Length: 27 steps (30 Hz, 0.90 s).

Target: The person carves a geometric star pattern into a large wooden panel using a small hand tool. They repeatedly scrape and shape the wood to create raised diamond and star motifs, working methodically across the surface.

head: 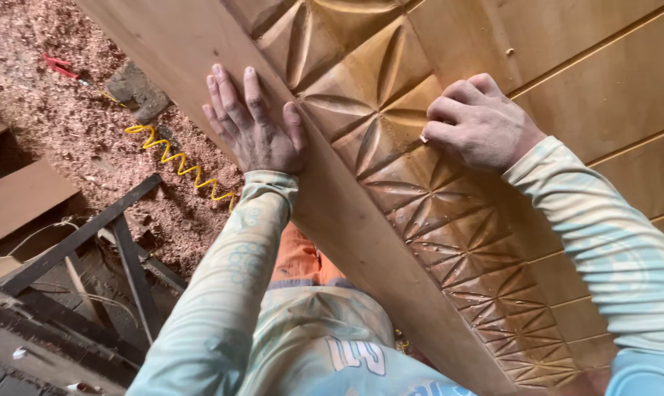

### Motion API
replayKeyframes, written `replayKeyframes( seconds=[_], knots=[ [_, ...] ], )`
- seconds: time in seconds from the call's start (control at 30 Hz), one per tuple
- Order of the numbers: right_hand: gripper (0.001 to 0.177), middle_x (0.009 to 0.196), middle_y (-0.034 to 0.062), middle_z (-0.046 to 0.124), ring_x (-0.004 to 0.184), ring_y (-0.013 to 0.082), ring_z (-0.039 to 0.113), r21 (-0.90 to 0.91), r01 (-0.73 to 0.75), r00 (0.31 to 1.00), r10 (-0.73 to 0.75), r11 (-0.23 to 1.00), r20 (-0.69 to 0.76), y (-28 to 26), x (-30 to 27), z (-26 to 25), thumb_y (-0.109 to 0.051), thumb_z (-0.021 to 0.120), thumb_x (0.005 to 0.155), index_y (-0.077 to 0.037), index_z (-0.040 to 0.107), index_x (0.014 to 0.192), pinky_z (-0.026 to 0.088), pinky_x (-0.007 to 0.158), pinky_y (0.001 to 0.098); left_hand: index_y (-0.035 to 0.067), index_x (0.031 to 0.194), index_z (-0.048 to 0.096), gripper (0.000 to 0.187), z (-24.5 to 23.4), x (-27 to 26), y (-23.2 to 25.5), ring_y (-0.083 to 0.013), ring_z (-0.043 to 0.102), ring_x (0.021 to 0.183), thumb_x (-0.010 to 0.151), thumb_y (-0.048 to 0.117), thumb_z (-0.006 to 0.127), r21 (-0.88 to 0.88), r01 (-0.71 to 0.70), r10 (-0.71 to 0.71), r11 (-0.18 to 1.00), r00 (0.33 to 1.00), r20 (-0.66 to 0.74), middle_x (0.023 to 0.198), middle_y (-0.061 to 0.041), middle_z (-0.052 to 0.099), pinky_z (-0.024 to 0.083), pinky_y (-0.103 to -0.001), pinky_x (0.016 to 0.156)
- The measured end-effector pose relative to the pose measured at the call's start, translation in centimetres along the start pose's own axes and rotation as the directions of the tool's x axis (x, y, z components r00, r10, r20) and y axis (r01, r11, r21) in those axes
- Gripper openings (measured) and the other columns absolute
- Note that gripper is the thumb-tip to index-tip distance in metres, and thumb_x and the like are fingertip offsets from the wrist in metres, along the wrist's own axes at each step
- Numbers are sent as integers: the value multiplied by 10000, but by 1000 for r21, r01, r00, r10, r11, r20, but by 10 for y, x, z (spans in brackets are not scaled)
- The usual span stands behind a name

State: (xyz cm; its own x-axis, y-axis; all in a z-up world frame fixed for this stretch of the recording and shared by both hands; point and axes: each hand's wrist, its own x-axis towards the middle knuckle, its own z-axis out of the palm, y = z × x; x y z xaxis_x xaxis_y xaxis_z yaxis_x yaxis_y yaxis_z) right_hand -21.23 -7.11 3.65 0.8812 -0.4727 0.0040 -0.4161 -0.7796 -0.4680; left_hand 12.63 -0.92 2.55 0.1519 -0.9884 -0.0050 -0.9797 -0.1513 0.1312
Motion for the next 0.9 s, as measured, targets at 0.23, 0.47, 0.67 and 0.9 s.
replayKeyframes(
  seconds=[0.23,0.47,0.67,0.9],
  knots=[
    [142,995,2,671,1052,203,590,28,-18,990,21,999,-138,-2,6,15,-163,739,814,-161,708,953,425,966,384,130,1622,306,691,-2,0,1,-407,155,1628,1045,407,569,3,13,-13,1000,1000,-15,1719,-227,182,95,-597,1334],
    [188,899,-16,641,820,165,635,747,-566,390,912,349,-130,-29,48,31,-223,803,954,-120,655,1006,535,776,361,119,1604,315,710,-4,3,5,-409,153,1613,1012,390,598,-24,4,-5,1000,999,-31,1704,-228,193,86,-605,1317],
    [288,1120,159,635,1078,338,609,361,-545,366,602,757,-710,-21,80,34,-61,841,906,-32,651,1121,508,966,454,111,1586,331,715,0,2,3,-412,163,1597,995,391,620,-43,-8,5,999,998,-58,1687,-238,209,87,-612,1301],
    [322,1233,134,637,1141,343,597,120,-541,502,434,832,-748,-43,74,27,-33,803,917,0,696,1219,482,1010,483,137,1463,403,612,4,20,-3,-376,215,1595,942,364,630,-120,-64,46,991,989,-142,1657,-214,267,153,-600,1322]
  ],
)
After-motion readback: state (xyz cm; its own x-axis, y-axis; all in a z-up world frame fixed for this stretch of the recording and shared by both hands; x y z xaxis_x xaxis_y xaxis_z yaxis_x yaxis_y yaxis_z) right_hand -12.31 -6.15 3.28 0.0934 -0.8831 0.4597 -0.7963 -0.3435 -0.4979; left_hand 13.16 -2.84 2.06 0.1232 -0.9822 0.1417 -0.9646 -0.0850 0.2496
